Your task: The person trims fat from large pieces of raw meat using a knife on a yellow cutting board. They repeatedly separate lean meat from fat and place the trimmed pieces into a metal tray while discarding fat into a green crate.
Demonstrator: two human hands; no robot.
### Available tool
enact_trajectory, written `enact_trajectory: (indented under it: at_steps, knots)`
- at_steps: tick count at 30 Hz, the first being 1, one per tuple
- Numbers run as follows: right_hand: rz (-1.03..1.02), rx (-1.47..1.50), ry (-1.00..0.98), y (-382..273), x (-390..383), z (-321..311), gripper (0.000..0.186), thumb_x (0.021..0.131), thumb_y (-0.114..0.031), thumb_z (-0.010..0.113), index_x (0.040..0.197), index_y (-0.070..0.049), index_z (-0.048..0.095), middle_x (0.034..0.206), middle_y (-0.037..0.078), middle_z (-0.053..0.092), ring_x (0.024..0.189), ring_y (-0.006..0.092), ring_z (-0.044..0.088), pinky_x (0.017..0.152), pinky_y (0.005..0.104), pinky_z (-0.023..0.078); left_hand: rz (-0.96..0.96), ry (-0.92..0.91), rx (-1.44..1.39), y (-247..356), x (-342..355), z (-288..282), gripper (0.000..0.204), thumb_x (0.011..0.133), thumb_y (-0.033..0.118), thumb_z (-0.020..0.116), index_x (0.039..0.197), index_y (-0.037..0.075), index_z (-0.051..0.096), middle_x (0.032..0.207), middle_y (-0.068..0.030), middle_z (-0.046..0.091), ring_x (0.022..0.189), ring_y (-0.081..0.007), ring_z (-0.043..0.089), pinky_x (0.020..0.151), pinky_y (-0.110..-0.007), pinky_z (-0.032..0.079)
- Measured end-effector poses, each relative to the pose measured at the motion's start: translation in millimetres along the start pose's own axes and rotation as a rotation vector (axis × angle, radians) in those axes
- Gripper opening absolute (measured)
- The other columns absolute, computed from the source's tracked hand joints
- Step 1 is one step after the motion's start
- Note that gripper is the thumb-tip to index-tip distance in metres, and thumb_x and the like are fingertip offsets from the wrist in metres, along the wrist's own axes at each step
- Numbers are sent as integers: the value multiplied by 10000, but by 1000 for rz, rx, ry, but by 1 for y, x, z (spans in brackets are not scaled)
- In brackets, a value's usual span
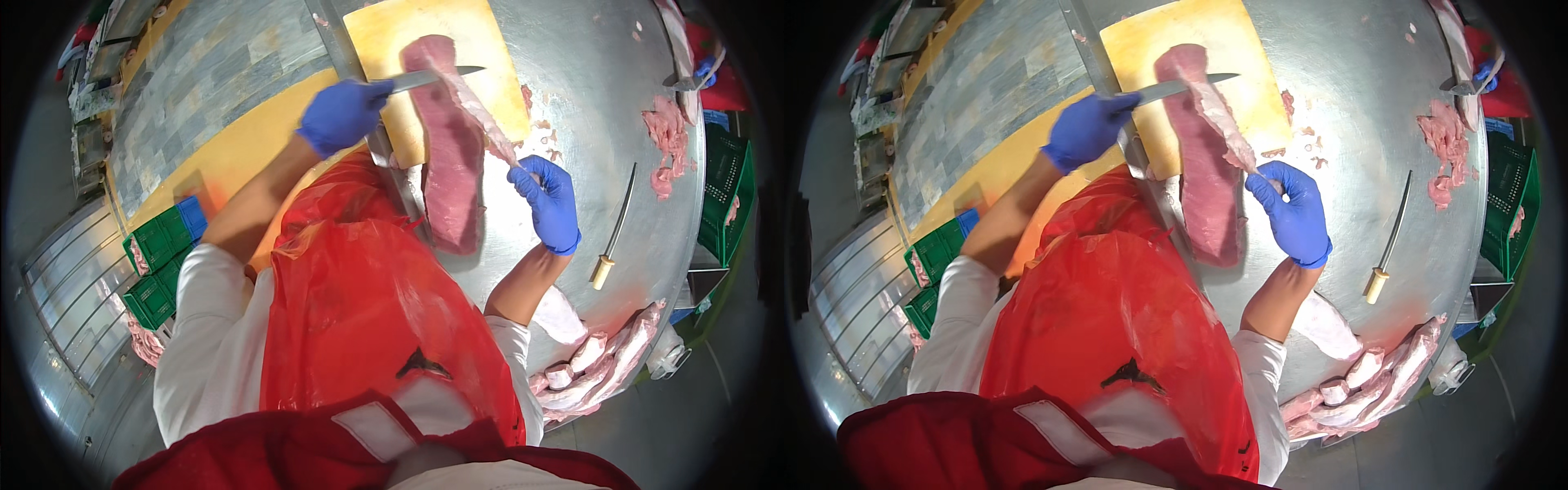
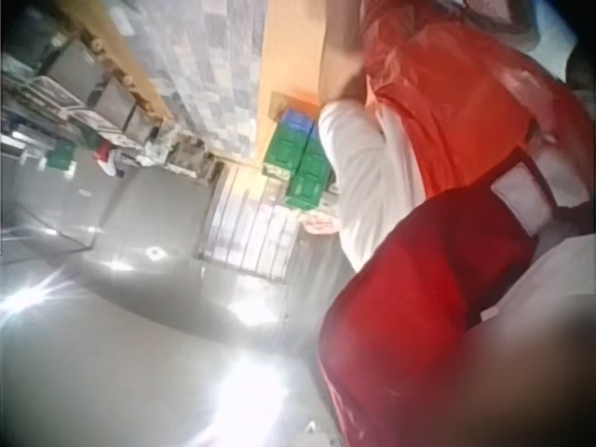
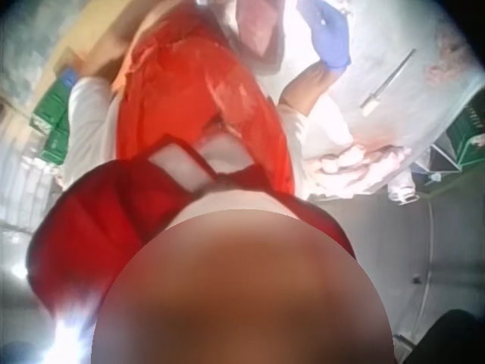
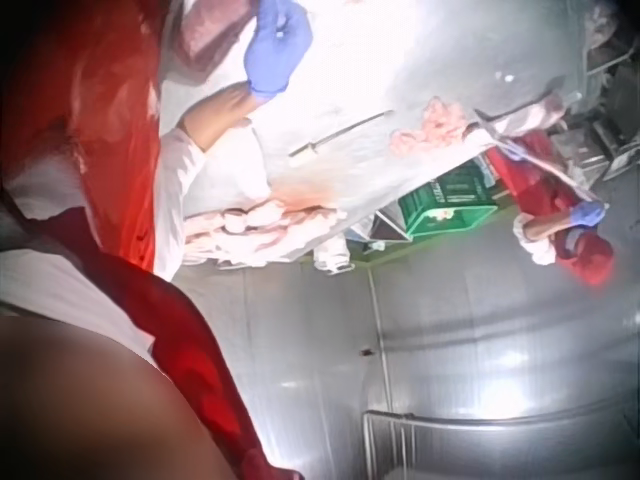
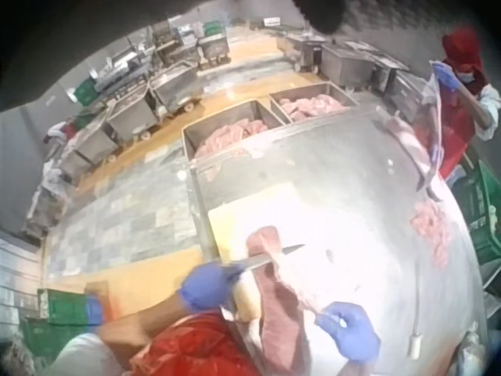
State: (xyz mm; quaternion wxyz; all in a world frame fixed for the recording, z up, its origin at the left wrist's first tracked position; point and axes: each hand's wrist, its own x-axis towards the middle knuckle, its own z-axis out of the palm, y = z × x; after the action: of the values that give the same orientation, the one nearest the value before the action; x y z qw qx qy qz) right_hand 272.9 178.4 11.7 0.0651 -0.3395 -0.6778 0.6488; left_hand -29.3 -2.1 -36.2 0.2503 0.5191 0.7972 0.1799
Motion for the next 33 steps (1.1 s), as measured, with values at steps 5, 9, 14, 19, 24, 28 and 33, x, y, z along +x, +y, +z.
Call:
enact_trajectory:
  at_steps: [5,9,14,19,24,28,33]
  knots:
    - [-12,84,-13,-19,4,9,127,889,-135,714,855,-17,684,681,-45,523,651,57,445,599,239,369,-8,49,161,21,25,13,285,971,275,554,1217,216,687,873,-172,667,806,-367,657,716,-456,531]
    - [-4,115,38,-12,5,-18,169,901,-173,686,836,-17,675,690,-30,540,672,61,453,626,228,357,-161,-31,28,22,-12,-16,296,970,279,546,1202,157,683,915,-179,696,832,-394,671,741,-472,538]
    - [-7,91,78,4,0,-41,197,915,-187,670,825,-12,666,694,-23,546,670,66,456,645,232,362,-127,-85,-122,-32,-73,-72,336,971,239,567,1246,68,656,1086,-193,702,955,-326,698,823,-384,532]
    - [61,-56,23,41,-16,-39,199,906,-208,709,845,-23,669,701,-30,558,686,64,475,624,242,384,-253,-151,-187,-43,-79,-115,303,1001,232,549,1230,35,576,889,-212,679,799,-337,678,704,-417,507]
    - [137,-82,91,36,-31,-9,156,922,-175,684,875,-27,669,764,-21,600,725,74,507,661,255,421,381,-379,144,5,79,-82,275,1018,282,484,1169,59,537,917,-222,662,825,-420,631,727,-487,489]
    - [138,-292,225,17,-47,36,229,909,-232,684,891,-4,664,677,97,564,618,181,504,624,332,445,795,-495,352,40,187,-38,322,1020,324,445,1196,72,540,913,-212,676,847,-402,651,762,-506,496]
    - [271,-178,397,35,-59,100,240,910,-240,682,906,-1,664,710,141,570,640,219,507,650,348,451,890,-751,492,64,221,-27,335,1018,306,439,1230,75,556,908,-214,685,842,-399,664,769,-494,509]
